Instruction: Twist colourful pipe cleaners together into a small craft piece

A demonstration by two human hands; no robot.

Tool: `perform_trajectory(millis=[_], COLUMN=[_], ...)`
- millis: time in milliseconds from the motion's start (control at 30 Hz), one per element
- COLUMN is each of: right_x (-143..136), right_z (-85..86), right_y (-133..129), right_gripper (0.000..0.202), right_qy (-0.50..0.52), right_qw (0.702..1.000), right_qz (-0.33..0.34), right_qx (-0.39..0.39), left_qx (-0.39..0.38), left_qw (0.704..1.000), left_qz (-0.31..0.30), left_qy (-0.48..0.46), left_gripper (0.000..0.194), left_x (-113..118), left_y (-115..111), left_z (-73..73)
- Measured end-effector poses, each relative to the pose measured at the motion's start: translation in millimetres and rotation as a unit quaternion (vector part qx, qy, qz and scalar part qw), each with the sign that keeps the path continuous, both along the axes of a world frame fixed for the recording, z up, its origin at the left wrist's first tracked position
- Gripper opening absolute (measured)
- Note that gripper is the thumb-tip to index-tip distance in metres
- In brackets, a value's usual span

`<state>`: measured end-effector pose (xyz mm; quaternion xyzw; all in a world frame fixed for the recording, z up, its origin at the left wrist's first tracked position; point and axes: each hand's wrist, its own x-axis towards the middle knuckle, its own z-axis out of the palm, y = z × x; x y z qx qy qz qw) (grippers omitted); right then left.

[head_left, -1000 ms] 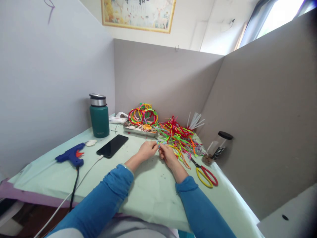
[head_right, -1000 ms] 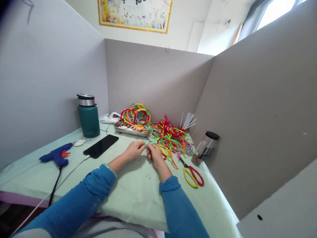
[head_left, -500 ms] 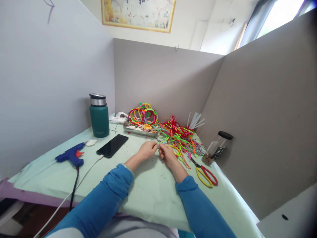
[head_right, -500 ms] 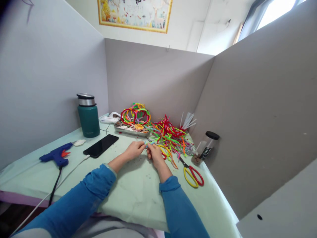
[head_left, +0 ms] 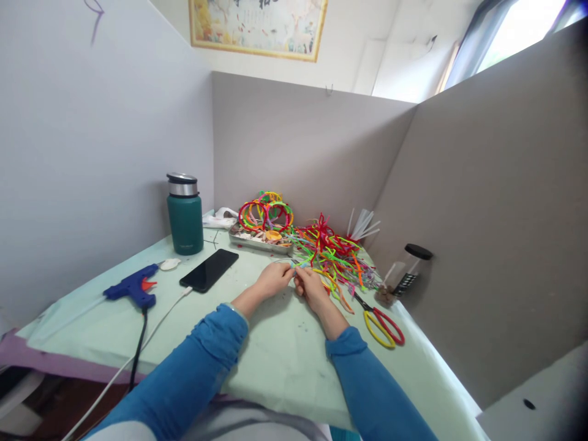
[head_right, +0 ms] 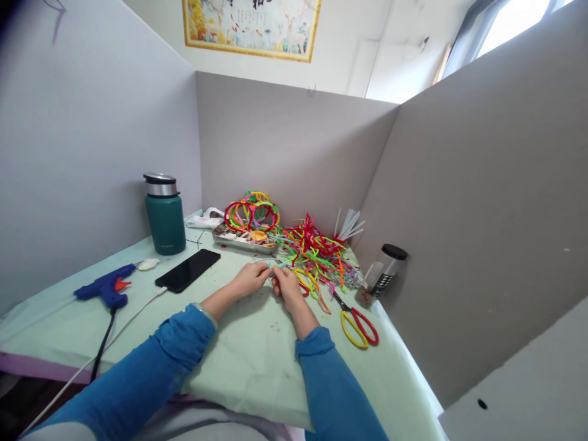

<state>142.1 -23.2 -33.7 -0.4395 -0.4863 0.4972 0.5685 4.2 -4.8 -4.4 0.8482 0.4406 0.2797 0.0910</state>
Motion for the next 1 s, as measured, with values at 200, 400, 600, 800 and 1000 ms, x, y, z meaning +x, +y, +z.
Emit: perform_trajectory(millis=[200,400,600,800,1000], right_x=[0.9,0.9,0.8,0.7,0.3], right_z=[-1.7,-2.6,-3.1,-3.2,-1.4], right_y=[1.5,2.4,3.2,3.5,1.7], right_gripper=[0.037,0.038,0.038,0.038,0.037], right_qy=[-0.006,-0.005,-0.001,-0.003,-0.006], right_qw=[1.0,1.0,1.0,1.0,1.0], right_qz=[0.001,0.002,0.005,0.003,0.002], right_qx=[-0.001,0.002,0.002,-0.001,0.001], left_qx=[-0.007,-0.005,-0.007,-0.006,-0.005], left_qw=[1.0,1.0,1.0,1.0,1.0], left_qz=[0.002,0.003,0.008,0.005,0.001], left_qy=[0.002,0.002,0.003,0.001,-0.001], left_gripper=[0.035,0.034,0.034,0.035,0.034], left_x=[-0.1,0.4,0.2,0.3,-0.1], left_y=[0.4,1.0,1.6,1.2,1.9], left_z=[0.1,-0.1,-0.7,-0.3,-1.1])
